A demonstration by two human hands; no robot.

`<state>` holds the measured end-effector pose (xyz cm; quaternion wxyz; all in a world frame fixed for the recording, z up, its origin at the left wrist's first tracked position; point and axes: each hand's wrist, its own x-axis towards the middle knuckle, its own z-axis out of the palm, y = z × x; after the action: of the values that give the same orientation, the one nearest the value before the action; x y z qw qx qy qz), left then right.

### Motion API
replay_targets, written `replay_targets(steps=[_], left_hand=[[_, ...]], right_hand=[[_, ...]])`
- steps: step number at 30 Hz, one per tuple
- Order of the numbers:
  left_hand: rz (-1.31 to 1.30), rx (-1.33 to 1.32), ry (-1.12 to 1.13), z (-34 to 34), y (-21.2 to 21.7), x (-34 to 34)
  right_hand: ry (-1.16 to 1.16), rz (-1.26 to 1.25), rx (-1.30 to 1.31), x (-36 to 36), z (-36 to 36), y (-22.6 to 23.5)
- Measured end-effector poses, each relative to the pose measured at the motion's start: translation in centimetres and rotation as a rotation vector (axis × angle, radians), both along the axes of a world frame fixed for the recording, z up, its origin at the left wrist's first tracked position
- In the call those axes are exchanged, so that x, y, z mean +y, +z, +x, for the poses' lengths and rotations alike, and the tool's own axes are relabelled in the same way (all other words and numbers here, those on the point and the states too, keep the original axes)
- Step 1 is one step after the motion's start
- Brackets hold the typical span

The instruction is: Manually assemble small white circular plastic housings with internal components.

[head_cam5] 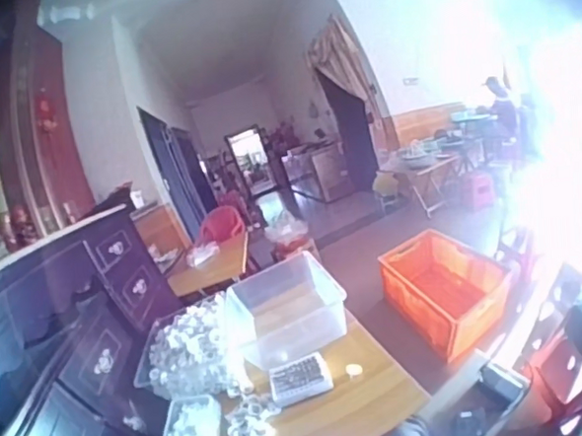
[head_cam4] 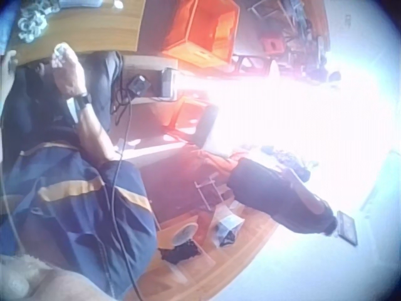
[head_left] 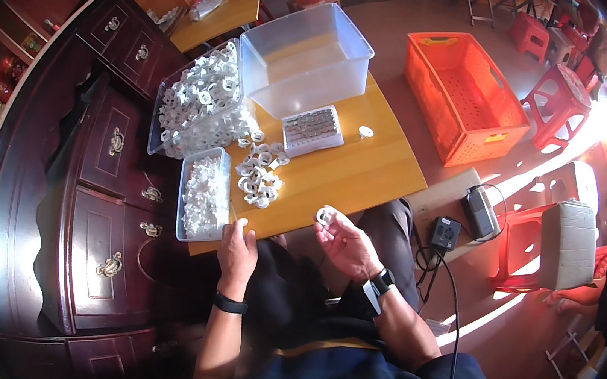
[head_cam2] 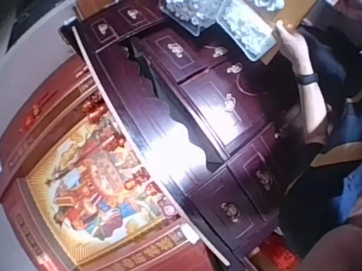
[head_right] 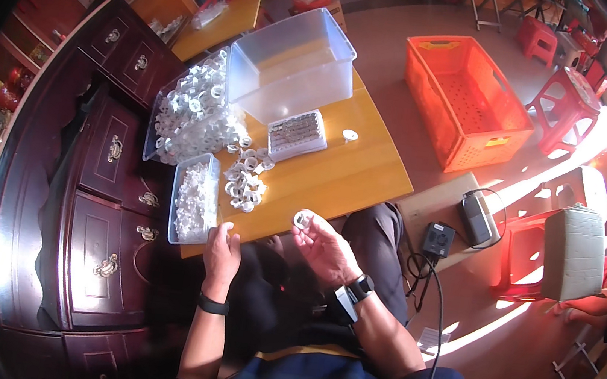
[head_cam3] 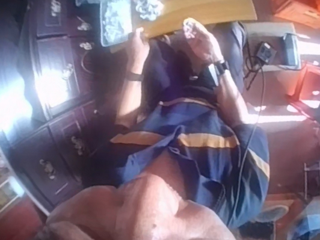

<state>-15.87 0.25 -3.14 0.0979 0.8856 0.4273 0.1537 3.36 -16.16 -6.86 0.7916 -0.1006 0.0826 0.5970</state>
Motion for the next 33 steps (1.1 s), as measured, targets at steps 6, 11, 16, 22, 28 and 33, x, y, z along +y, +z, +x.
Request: replay_targets(steps=[6,11,16,22,28,33], left_hand=[[0.012,0.168,0.037,1.8,2.7,0.6],[0.104,0.027,-0.080,1.1,3.6,-1.9],[-0.057,-0.317,-0.318,2.3,5.5,-6.7],[-0.170,-0.330,-0.371,5.4,3.0,-10.1],[-0.163,-0.354,-0.395,6.2,1.8,-10.9],[-0.155,-0.388,-0.438,5.9,2.7,-10.5]], right_hand=[[-0.002,0.002,-0.017,-0.1,-0.1,0.2],[0.003,0.005,-0.055,-0.5,-0.1,-0.4],[0.014,-0.015,-0.082,-0.2,-0.8,0.6],[0.025,-0.027,-0.168,0.6,-2.5,1.6],[-0.002,-0.111,-0.164,0.3,-2.8,1.6],[0.018,-0.091,-0.152,0.1,-2.3,1.3]])
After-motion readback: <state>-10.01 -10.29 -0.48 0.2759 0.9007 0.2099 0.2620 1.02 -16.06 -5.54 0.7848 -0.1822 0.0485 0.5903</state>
